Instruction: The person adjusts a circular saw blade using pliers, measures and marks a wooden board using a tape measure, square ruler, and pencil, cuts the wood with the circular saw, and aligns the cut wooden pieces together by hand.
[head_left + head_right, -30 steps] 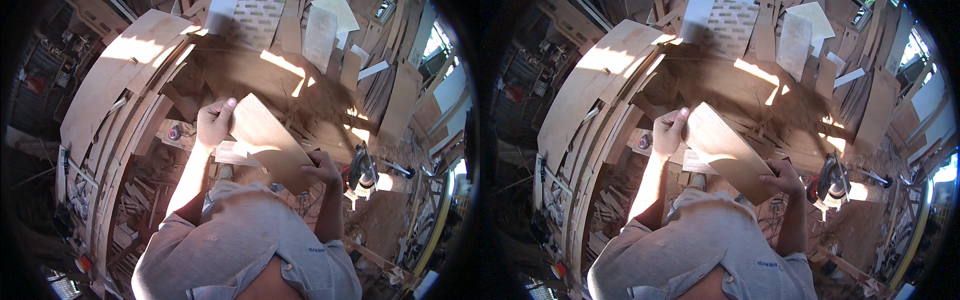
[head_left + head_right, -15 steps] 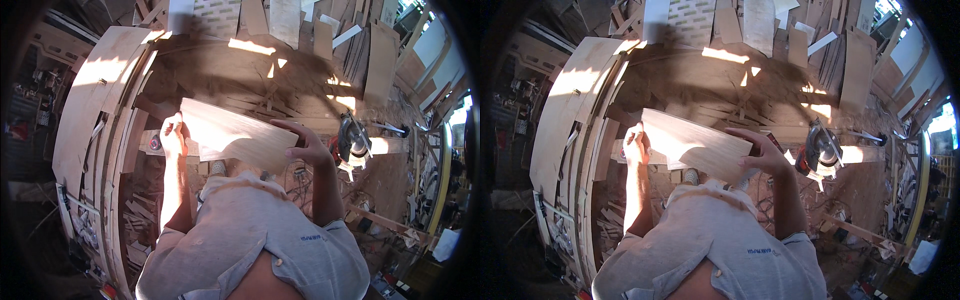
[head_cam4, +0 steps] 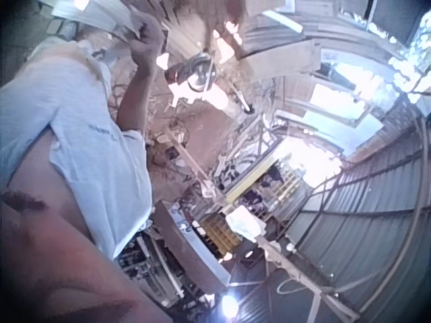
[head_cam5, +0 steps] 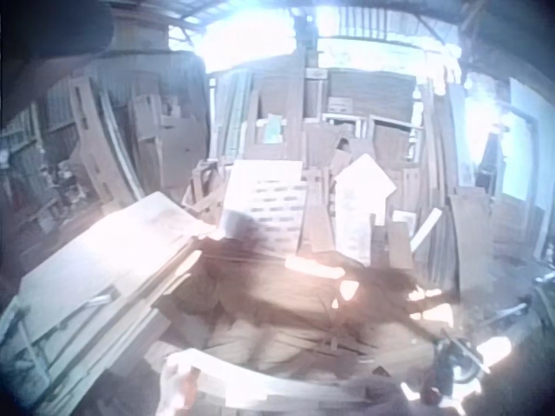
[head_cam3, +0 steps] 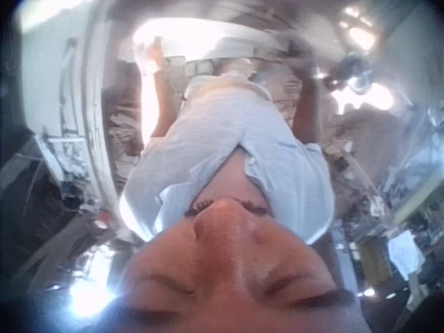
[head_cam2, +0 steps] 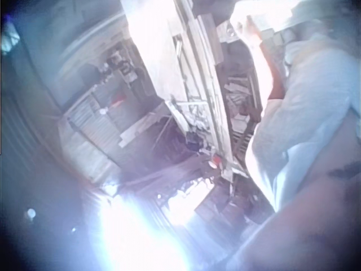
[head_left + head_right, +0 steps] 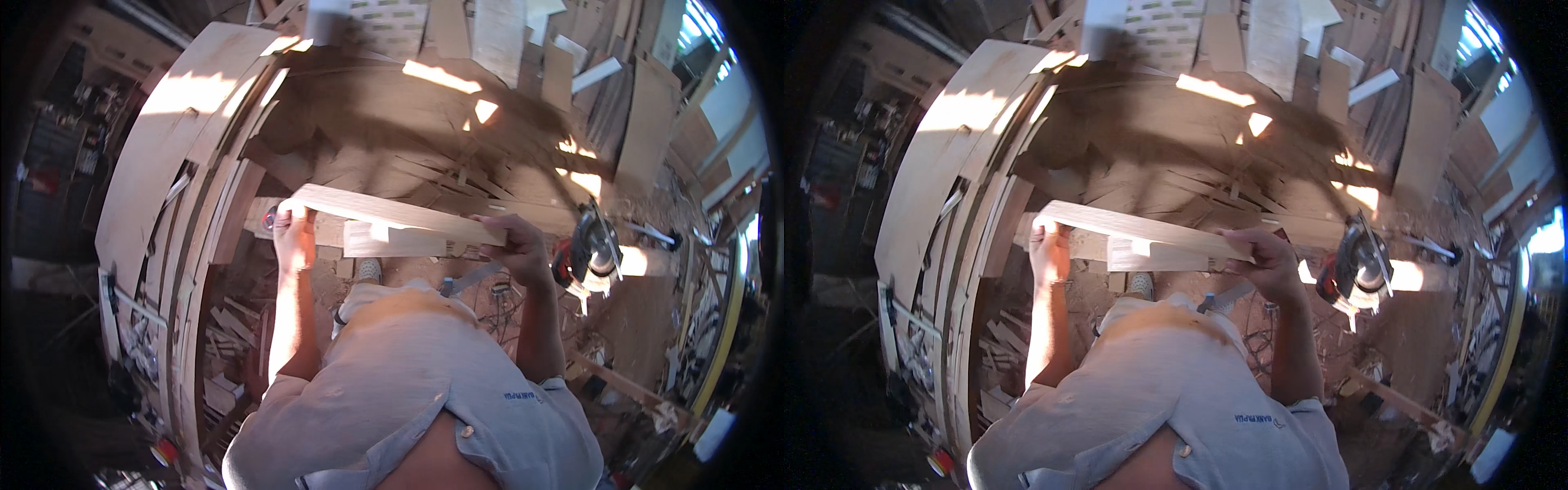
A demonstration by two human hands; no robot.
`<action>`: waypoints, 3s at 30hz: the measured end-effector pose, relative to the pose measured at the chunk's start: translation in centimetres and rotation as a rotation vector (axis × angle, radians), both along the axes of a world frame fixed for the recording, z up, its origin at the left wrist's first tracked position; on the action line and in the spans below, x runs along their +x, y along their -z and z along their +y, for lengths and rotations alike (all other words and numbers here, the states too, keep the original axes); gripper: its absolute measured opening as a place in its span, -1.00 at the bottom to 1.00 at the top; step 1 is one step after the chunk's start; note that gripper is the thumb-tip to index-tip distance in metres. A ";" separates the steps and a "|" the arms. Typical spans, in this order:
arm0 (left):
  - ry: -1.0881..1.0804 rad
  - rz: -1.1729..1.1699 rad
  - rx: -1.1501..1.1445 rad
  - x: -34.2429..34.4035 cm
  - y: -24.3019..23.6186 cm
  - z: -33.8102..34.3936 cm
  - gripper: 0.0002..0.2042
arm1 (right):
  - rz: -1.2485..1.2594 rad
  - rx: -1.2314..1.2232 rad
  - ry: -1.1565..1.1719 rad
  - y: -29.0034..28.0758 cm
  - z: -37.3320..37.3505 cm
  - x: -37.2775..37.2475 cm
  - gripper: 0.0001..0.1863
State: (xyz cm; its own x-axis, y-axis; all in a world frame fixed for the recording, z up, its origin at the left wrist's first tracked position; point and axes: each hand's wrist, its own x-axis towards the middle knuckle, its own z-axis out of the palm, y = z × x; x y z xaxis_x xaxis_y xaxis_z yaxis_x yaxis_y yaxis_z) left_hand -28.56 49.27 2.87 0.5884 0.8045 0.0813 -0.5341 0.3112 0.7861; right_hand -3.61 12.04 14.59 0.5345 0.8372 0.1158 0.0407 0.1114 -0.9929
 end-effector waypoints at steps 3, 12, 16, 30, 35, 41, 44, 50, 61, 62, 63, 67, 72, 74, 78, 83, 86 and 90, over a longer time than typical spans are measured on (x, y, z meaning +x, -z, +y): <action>-0.039 0.200 0.139 0.2 -2.2 -1.8 -0.91 | 0.155 -0.051 0.096 2.6 -1.1 1.2 -0.45; 0.035 0.849 0.298 -1.1 3.4 -3.9 -0.76 | 0.395 -0.268 0.347 15.1 1.2 2.7 -0.36; 0.158 0.986 0.101 -2.6 10.1 -3.7 -0.79 | 0.206 -0.407 0.415 21.9 2.5 2.2 -0.39; 0.263 1.014 -0.008 -3.6 15.9 0.1 -0.88 | -0.420 -0.775 0.564 29.0 5.5 -2.4 -0.27; 0.511 1.193 0.324 -4.7 15.4 3.2 -0.56 | -0.234 -0.847 0.640 26.2 6.6 -4.6 -0.26; 0.650 1.096 1.366 -1.4 10.7 0.3 0.21 | -0.007 -0.737 0.683 24.2 5.9 -4.6 -0.22; 0.593 1.119 1.407 0.1 11.2 0.8 0.20 | 0.251 -0.519 0.678 18.3 7.2 -4.6 -0.24; 0.798 1.054 1.238 -0.3 13.8 4.2 0.20 | -0.030 -0.411 0.268 4.4 19.3 -8.4 -0.34; 0.717 1.102 0.818 -9.6 24.9 8.4 -0.30 | -0.182 -0.629 0.589 17.2 12.0 -6.9 -0.54; 0.730 1.090 0.636 -10.1 25.0 8.7 -0.30 | -0.209 -0.674 0.675 19.8 9.2 -6.7 -0.53; 0.735 1.063 0.453 -10.7 25.4 9.0 -0.31 | -0.167 -0.725 0.733 20.8 7.4 -6.9 -0.52; 0.734 0.901 -0.061 -11.1 26.3 9.4 -0.33 | -0.063 -0.989 0.873 23.6 2.3 -8.9 -0.42; 0.737 0.753 -0.351 -10.2 27.0 8.9 -0.35 | -0.521 -1.004 0.559 24.8 4.2 -11.0 -0.12; 0.748 0.722 -0.406 -9.4 27.3 8.7 -0.36 | -0.564 -0.993 0.481 24.6 7.0 -11.2 -0.04; 0.744 0.679 -0.479 -9.1 28.1 8.3 -0.38 | -0.543 -1.143 0.483 23.2 10.2 -11.1 0.04; 0.748 0.653 -0.523 -8.8 28.3 7.8 -0.40 | -0.581 -1.158 0.471 23.0 10.0 -11.0 0.07; 0.759 0.648 -0.532 -8.3 28.1 7.6 -0.42 | -0.576 -1.171 0.459 23.0 10.1 -11.1 0.06; 0.759 0.629 -0.549 -8.2 28.0 7.7 -0.44 | -0.599 -1.196 0.472 23.1 10.4 -11.1 0.07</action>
